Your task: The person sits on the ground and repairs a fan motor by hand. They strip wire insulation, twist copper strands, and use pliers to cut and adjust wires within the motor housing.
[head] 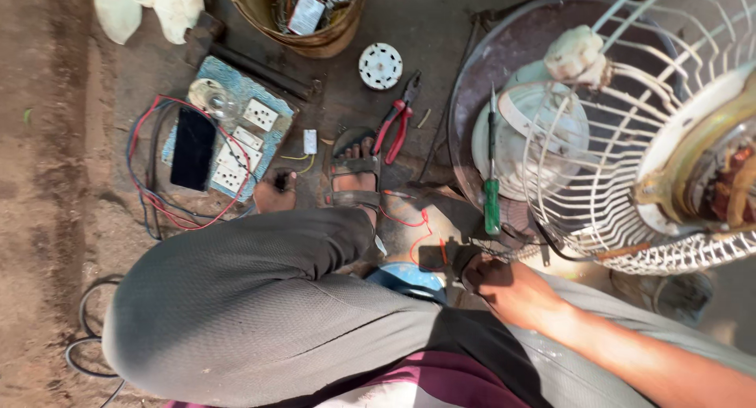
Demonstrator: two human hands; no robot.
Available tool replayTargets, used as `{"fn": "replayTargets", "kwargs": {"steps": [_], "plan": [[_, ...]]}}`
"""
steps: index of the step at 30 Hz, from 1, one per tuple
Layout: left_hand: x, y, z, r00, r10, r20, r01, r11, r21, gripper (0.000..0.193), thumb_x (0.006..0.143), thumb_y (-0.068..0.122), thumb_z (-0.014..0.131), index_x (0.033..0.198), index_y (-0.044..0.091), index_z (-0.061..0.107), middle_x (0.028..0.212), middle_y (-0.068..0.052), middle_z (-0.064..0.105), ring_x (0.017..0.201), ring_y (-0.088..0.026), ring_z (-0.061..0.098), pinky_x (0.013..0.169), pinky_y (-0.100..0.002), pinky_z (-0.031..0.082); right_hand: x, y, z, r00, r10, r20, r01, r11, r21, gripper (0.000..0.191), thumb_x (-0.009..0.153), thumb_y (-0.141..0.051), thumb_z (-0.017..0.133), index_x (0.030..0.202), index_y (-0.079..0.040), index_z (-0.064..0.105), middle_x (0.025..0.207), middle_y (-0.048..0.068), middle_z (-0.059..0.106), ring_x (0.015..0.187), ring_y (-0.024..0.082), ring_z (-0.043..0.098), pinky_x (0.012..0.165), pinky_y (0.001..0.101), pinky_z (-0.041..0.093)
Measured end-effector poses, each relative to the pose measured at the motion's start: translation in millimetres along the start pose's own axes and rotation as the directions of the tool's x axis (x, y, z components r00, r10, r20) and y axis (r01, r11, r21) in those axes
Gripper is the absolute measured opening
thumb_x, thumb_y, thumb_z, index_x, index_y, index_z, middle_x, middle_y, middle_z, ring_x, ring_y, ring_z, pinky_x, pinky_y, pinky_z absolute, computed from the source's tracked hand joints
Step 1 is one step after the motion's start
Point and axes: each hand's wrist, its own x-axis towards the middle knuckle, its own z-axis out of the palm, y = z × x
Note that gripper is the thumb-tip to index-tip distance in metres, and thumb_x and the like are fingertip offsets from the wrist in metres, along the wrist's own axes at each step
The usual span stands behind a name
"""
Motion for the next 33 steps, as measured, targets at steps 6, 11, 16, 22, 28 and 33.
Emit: {"fn": "replayTargets", "kwargs": {"steps": [6,11,16,22,28,33], "plan": [[3,21,6,0.997,0.017,0.07,0.0,0.971,-0.239,0.017,0.089,0.01,0.079,0.101,-0.001,0.075,0.087,-0.014,0.077,0.076,-0.019,0.074,0.073,-0.034,0.056,80,-4,35,0.986,0.082,0.147,-0.056,0.983,-0.173,0.026,0.084,-0.015,0.063,0.108,-0.006,0.065,0.089,0.018,0.072,0.079,0.035,0.073,0.067,0.0453,0.058],[11,49,12,0.993,0.014,0.113,0.022,0.95,-0.311,0.019,0.09,0.012,0.08,0.102,-0.001,0.075,0.089,-0.013,0.077,0.078,-0.017,0.071,0.073,-0.033,0.055,122,-13,22,0.987,0.124,-0.104,-0.122,0.992,0.028,0.02,0.089,-0.018,0.057,0.088,-0.002,0.069,0.081,0.02,0.07,0.075,0.038,0.071,0.062,0.0497,0.056],[22,74,29,0.964,0.101,0.246,-0.054,0.981,-0.187,0.023,0.091,0.022,0.08,0.103,0.003,0.076,0.09,-0.015,0.078,0.078,-0.023,0.074,0.074,-0.037,0.056,147,-37,8,0.955,0.295,-0.023,-0.293,0.953,0.083,0.026,0.1,-0.021,0.05,0.096,-0.002,0.067,0.085,0.021,0.07,0.08,0.041,0.071,0.068,0.0516,0.055],[38,107,69,0.89,0.307,0.338,-0.263,0.95,-0.17,0.044,0.086,0.032,0.08,0.121,0.008,0.069,0.11,-0.017,0.073,0.1,-0.037,0.071,0.085,-0.044,0.056,149,-52,-6,0.968,0.222,-0.12,-0.189,0.953,0.237,0.018,0.077,-0.01,0.067,0.093,-0.002,0.065,0.089,0.021,0.071,0.089,0.042,0.068,0.074,0.0516,0.053],[60,131,109,0.829,0.36,0.428,-0.423,0.904,0.059,0.043,0.083,0.038,0.082,0.109,0.004,0.072,0.109,-0.022,0.068,0.098,-0.044,0.066,0.085,-0.051,0.052,159,-38,21,0.945,0.27,-0.187,-0.229,0.949,0.215,0.026,0.072,-0.006,0.071,0.097,-0.001,0.064,0.09,0.021,0.07,0.088,0.043,0.068,0.074,0.0516,0.053],[72,135,114,0.77,0.139,0.622,-0.19,0.982,0.016,0.036,0.093,0.035,0.074,0.089,-0.001,0.071,0.078,-0.021,0.069,0.07,-0.031,0.068,0.066,-0.042,0.052,158,-30,78,0.966,0.256,-0.043,-0.252,0.965,0.075,0.015,0.076,-0.011,0.069,0.089,-0.005,0.068,0.083,0.016,0.071,0.082,0.036,0.071,0.071,0.0466,0.057]]}}
